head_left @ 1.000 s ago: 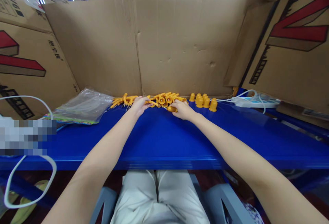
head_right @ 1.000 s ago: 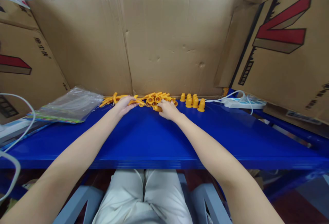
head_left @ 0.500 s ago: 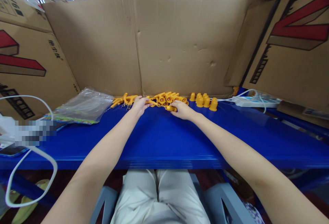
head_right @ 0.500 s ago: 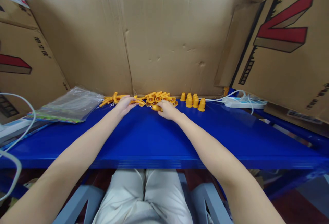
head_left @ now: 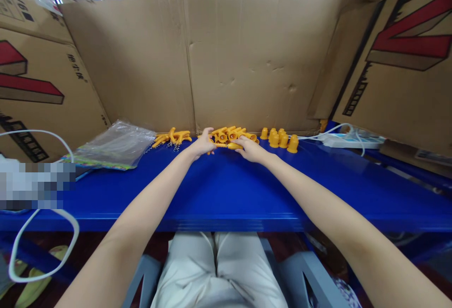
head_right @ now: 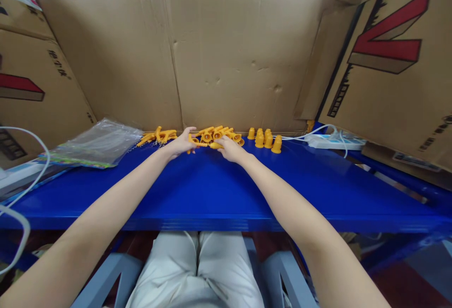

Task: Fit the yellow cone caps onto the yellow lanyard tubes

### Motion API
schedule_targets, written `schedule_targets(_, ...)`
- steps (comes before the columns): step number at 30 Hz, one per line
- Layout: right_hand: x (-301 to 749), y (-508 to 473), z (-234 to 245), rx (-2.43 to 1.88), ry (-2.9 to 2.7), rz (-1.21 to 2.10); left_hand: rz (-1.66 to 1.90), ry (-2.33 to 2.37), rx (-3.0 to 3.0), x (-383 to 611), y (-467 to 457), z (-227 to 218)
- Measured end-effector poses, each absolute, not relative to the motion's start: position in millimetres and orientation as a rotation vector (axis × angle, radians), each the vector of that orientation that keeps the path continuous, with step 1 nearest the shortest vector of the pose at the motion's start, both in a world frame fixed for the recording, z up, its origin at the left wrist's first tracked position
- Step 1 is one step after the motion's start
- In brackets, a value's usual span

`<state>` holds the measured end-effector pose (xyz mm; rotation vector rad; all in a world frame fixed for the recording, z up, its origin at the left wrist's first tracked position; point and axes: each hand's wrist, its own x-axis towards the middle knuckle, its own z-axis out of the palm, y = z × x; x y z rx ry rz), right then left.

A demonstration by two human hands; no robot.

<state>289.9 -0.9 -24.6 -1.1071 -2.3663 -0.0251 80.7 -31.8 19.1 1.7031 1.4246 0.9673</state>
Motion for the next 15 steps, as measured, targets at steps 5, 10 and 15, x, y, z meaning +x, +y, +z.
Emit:
schedule_targets(5, 287.9, 7.8, -12.4, -1.133, -2.432, 0.027, 0.568, 1.698, 2.264, 77.0, -23.9, 24.9)
schedule_targets(10, 281.0, 15.4, -3.5, -1.183, -2.431, 0.151, 0.426, 1.78, 2.277, 72.5, -23.8, 18.6)
schedule_targets(15, 274.2, 19.5, -20.1, -1.116, -2.307, 0.173, 0.471, 1.842, 2.461, 62.9, -22.8, 2.6)
